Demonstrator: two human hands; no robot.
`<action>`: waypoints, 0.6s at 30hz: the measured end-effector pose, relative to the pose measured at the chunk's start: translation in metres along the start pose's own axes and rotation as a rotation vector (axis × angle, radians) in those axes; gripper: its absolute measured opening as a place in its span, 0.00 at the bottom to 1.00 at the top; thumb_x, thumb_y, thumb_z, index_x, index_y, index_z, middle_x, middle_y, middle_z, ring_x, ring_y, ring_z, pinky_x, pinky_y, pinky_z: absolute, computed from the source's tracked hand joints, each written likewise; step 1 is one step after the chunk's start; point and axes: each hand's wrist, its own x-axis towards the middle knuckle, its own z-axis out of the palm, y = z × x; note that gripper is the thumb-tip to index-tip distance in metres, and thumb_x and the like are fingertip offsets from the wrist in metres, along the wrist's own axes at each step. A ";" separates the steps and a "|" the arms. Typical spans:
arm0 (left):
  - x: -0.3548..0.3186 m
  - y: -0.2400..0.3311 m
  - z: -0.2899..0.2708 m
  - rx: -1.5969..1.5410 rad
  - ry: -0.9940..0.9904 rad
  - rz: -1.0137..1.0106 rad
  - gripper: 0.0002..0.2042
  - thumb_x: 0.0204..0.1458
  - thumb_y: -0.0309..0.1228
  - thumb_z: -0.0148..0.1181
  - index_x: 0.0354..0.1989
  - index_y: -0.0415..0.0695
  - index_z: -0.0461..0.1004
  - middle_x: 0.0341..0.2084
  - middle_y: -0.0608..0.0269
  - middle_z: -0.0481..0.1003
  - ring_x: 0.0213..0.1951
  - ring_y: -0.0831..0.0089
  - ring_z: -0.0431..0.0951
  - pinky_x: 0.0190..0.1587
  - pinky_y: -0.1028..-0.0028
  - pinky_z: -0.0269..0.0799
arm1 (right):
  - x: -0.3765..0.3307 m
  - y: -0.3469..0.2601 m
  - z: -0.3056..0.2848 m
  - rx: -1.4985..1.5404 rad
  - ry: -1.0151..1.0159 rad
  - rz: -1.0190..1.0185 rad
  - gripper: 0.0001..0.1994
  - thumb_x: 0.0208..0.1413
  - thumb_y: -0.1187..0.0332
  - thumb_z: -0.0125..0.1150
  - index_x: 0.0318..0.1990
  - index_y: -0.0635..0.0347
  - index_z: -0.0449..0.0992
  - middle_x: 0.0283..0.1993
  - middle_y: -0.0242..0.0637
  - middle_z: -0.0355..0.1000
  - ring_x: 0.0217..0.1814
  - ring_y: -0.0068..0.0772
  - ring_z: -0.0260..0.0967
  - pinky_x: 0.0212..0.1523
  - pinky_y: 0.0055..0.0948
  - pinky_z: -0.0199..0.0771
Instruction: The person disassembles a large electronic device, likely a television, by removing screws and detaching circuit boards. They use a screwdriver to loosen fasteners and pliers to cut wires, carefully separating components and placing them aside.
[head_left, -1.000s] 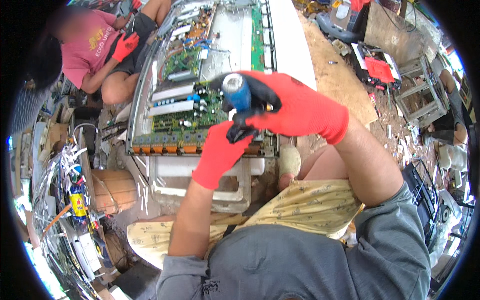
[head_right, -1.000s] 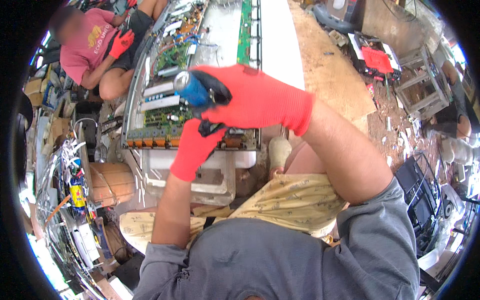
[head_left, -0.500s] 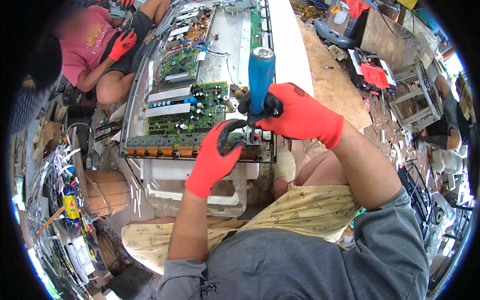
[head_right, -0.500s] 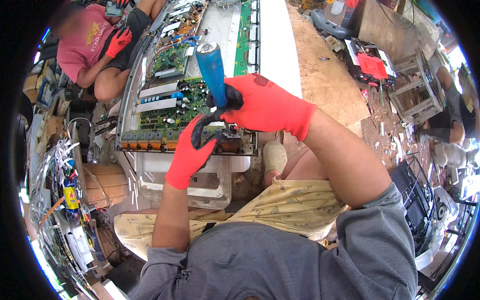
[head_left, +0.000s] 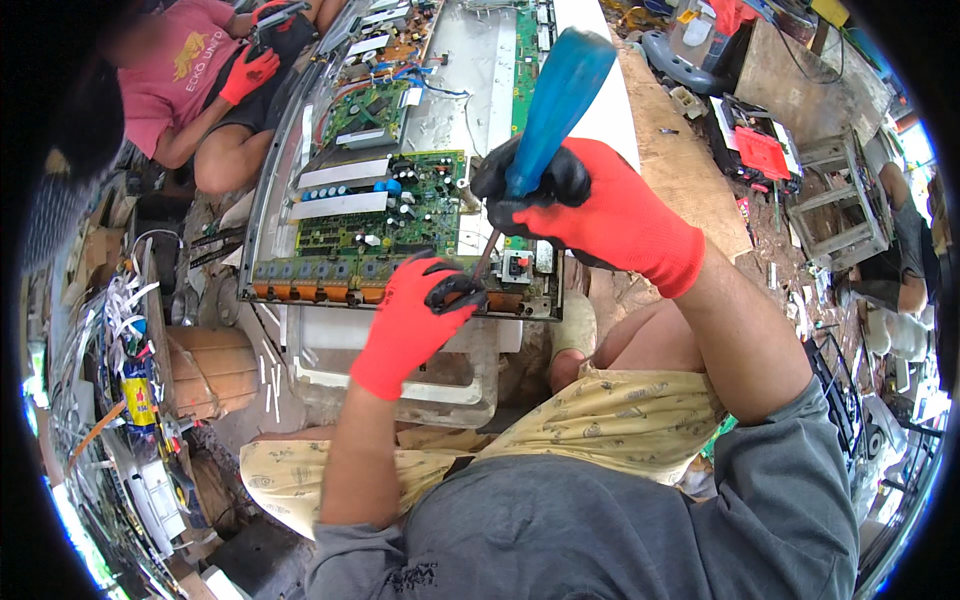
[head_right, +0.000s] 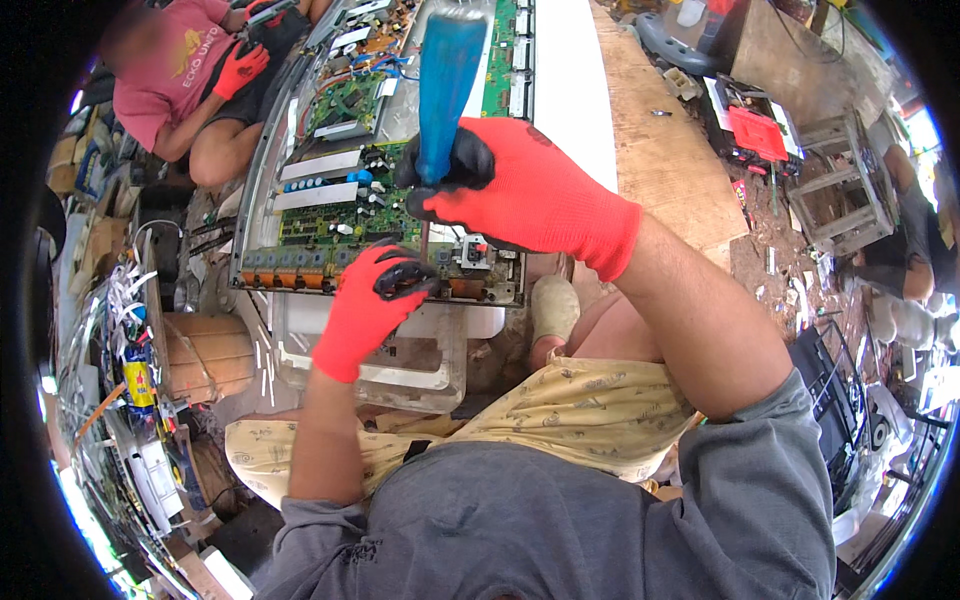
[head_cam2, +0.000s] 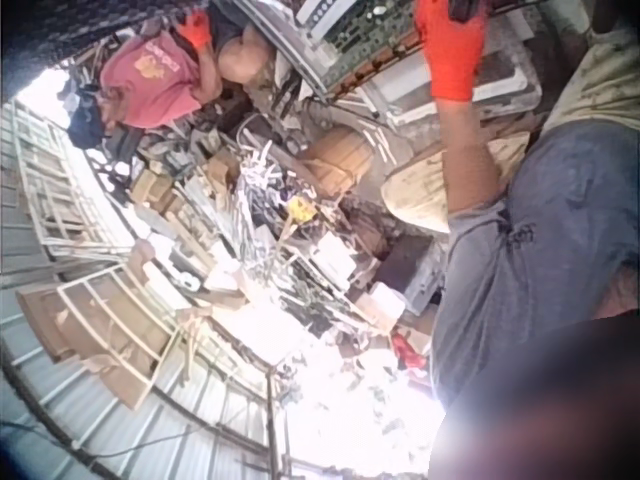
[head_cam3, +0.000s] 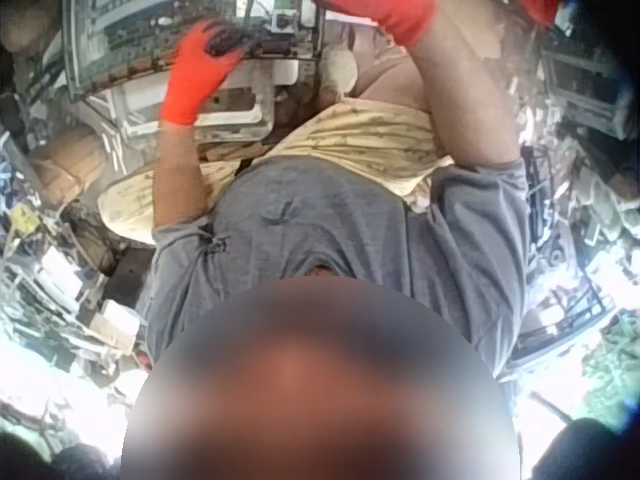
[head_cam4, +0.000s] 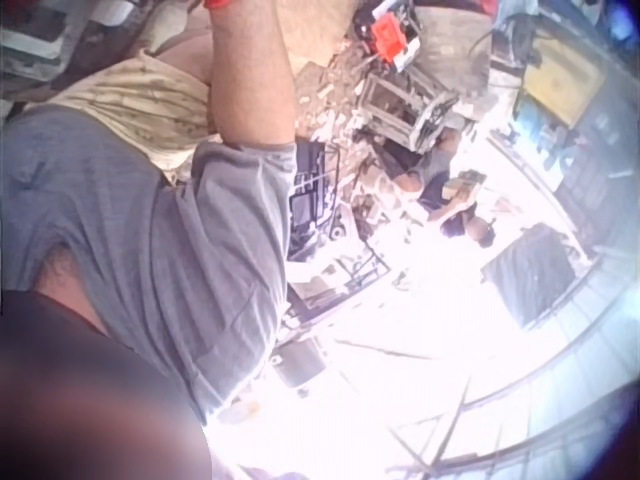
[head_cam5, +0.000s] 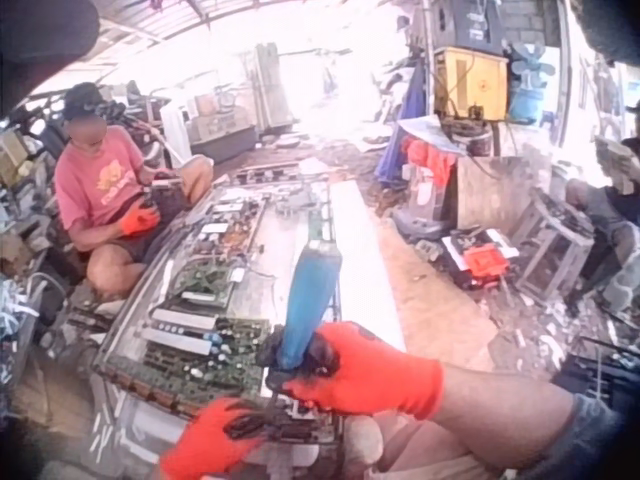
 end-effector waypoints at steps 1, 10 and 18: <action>-0.005 -0.001 -0.011 0.085 -0.030 0.054 0.11 0.42 0.29 0.73 0.35 0.44 0.82 0.39 0.57 0.79 0.46 0.55 0.77 0.57 0.59 0.69 | 0.001 -0.002 0.002 0.072 0.020 0.000 0.11 0.57 0.76 0.65 0.48 0.64 0.77 0.41 0.33 0.79 0.44 0.19 0.73 0.47 0.25 0.76; -0.083 -0.049 -0.064 0.771 -0.315 -0.299 0.11 0.43 0.37 0.72 0.30 0.45 0.79 0.35 0.58 0.77 0.44 0.53 0.75 0.52 0.56 0.68 | 0.003 -0.001 -0.017 -0.072 0.119 0.101 0.13 0.59 0.78 0.62 0.52 0.65 0.76 0.45 0.32 0.77 0.47 0.19 0.72 0.51 0.24 0.74; -0.075 -0.057 -0.065 0.806 -0.120 -0.388 0.18 0.43 0.42 0.73 0.38 0.45 0.77 0.38 0.58 0.76 0.44 0.55 0.76 0.52 0.58 0.68 | 0.003 0.006 -0.021 -0.212 0.143 0.137 0.14 0.58 0.76 0.64 0.52 0.65 0.76 0.43 0.31 0.77 0.45 0.19 0.72 0.50 0.25 0.73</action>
